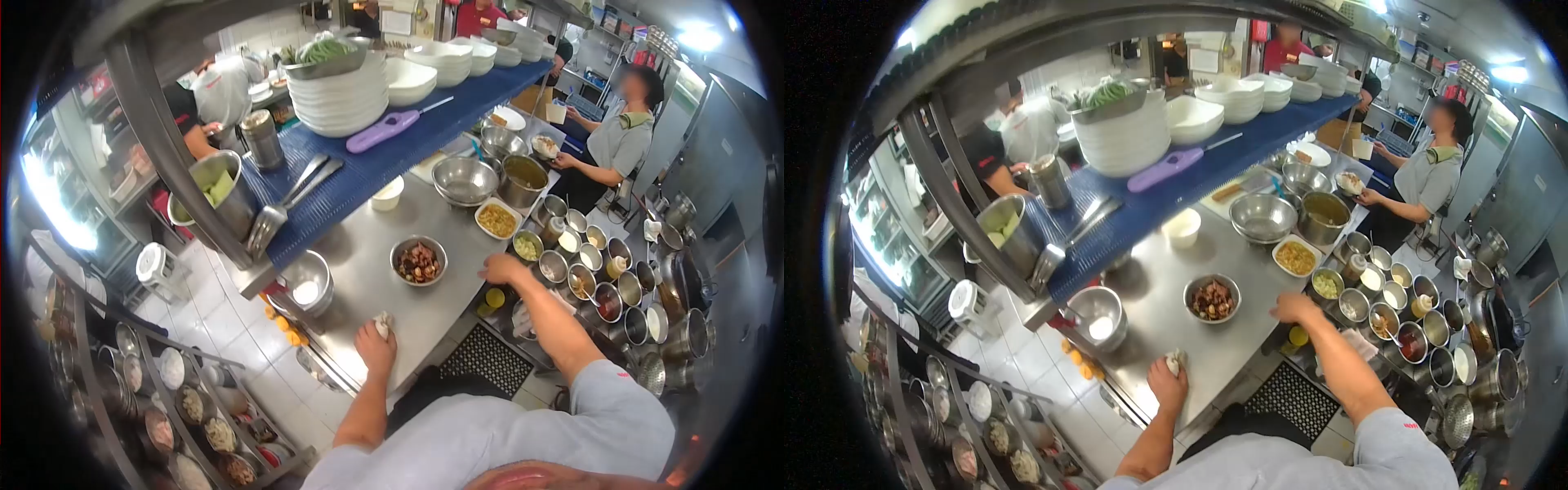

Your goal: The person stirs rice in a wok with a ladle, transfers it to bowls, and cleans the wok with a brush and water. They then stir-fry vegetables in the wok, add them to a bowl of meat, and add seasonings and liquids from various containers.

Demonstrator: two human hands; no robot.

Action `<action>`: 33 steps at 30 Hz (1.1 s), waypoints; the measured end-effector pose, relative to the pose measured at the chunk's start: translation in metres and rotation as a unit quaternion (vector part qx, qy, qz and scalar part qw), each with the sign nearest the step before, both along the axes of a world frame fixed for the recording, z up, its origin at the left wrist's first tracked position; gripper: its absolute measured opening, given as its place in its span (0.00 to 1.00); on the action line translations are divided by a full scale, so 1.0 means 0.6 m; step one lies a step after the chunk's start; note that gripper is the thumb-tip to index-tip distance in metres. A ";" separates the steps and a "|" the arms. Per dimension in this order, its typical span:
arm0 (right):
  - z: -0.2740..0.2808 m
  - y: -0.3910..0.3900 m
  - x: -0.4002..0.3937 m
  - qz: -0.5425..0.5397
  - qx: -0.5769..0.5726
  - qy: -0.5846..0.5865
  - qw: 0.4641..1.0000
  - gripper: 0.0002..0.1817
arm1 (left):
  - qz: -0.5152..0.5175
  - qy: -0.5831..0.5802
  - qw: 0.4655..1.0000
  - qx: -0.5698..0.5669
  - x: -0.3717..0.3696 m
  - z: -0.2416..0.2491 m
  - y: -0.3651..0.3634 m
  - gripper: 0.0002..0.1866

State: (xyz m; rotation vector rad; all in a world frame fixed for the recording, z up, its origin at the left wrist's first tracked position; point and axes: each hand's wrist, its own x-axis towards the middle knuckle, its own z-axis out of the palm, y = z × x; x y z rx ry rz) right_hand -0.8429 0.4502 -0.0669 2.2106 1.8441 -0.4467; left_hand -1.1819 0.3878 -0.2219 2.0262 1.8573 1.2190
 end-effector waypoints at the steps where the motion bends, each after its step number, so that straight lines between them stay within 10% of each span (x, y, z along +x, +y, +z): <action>1: -0.035 0.019 -0.003 -0.045 -0.072 0.010 0.996 0.28 | -0.001 0.002 1.000 0.011 0.000 -0.001 0.001 0.22; 11: -0.148 0.072 -0.040 -0.039 -0.127 -0.083 0.988 0.41 | 0.001 -0.027 0.999 -0.022 0.009 0.008 0.006 0.20; 33: -0.118 0.070 -0.063 -0.083 -0.109 -0.067 0.988 0.32 | 0.025 -0.026 0.996 -0.077 0.017 0.021 0.005 0.21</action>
